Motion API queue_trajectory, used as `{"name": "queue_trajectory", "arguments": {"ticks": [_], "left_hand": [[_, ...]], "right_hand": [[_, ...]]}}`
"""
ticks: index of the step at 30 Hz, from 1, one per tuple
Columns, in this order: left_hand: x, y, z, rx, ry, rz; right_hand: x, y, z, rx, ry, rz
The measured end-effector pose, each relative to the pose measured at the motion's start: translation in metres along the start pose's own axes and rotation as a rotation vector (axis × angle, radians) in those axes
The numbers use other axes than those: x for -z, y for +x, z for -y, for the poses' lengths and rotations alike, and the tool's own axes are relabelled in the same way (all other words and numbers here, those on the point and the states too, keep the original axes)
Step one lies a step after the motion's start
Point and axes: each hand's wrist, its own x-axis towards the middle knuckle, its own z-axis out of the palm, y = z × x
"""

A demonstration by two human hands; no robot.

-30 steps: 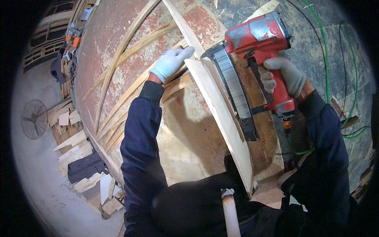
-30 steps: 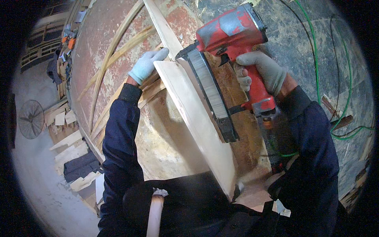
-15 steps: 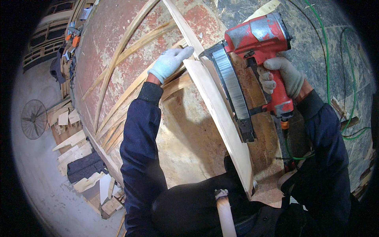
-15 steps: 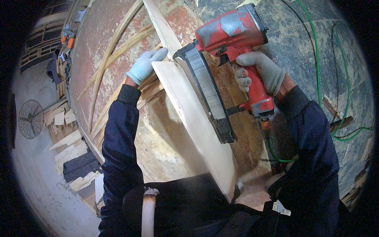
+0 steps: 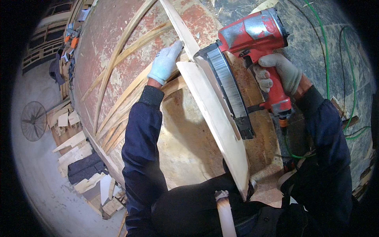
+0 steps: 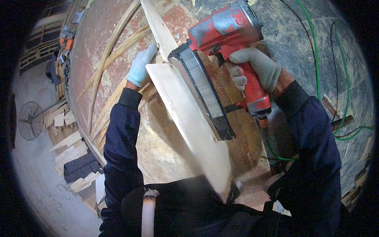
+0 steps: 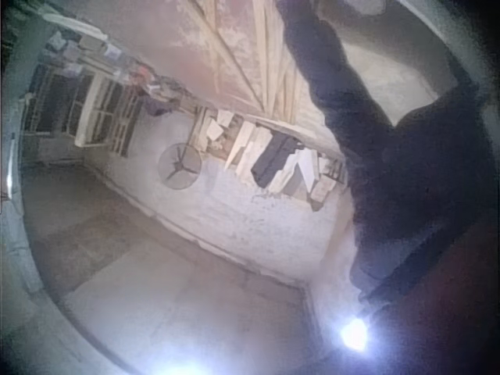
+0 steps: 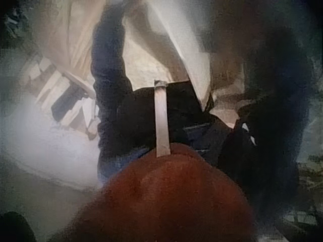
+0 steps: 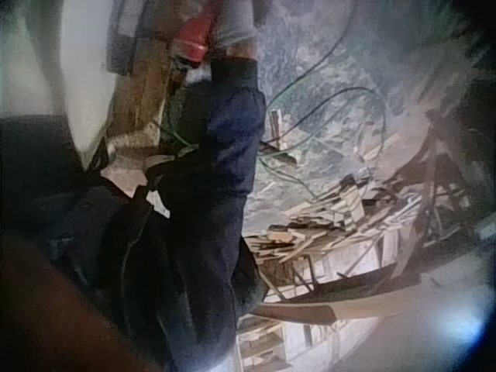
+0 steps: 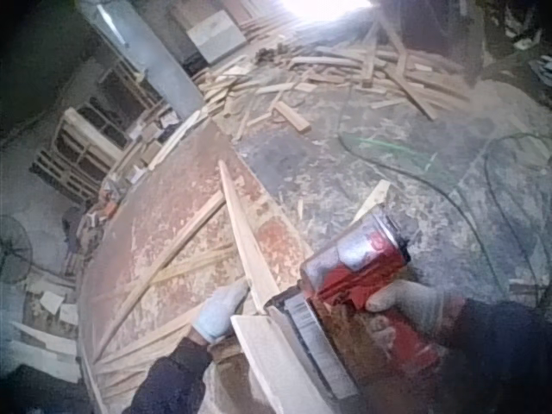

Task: The person assembles a wooden frame by positioning thin wooden strips and securing them with a red pneumatic nail gun. They also use a hammer and pliers to adjust and trim pieces. The person works on a large curved wooden structure, adding and fastening multiple strips to form a grid-like pattern.

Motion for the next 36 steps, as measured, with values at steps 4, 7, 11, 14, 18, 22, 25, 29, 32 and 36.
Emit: {"name": "queue_trajectory", "arguments": {"ticks": [4, 7, 11, 14, 18, 22, 25, 29, 32, 36], "left_hand": [[-0.005, -0.004, 0.002, 0.135, -0.041, -0.081], [-0.003, -0.014, 0.004, 0.151, 0.132, -0.128], [-0.003, -0.039, 0.008, 0.219, 0.425, -0.130], [-0.008, -0.048, 0.014, 0.272, 0.473, -0.100], [-0.014, -0.049, 0.018, 0.295, 0.416, -0.150], [-0.016, -0.047, 0.013, 0.255, 0.442, -0.253], [-0.013, -0.046, 0.009, 0.306, 0.416, -0.197], [-0.010, -0.045, 0.009, 0.319, 0.367, -0.156], [-0.011, -0.044, 0.011, 0.342, 0.344, -0.142], [-0.014, -0.045, 0.014, 0.308, 0.367, -0.152]], "right_hand": [[0.000, 0.002, -0.003, 0.021, 0.024, 0.000], [0.004, 0.006, -0.005, 0.013, 0.043, 0.019], [0.009, 0.012, -0.003, -0.036, 0.031, 0.053], [0.010, 0.013, -0.002, -0.018, 0.020, 0.092], [0.009, 0.012, -0.001, -0.007, 0.028, 0.086], [0.008, 0.013, 0.000, 0.006, 0.009, 0.077], [0.008, 0.014, 0.000, 0.001, 0.013, 0.073], [0.009, 0.014, 0.000, 0.003, -0.015, 0.053], [0.010, 0.013, 0.001, 0.011, -0.013, 0.083], [0.009, 0.015, 0.002, 0.009, 0.013, 0.058]]}}
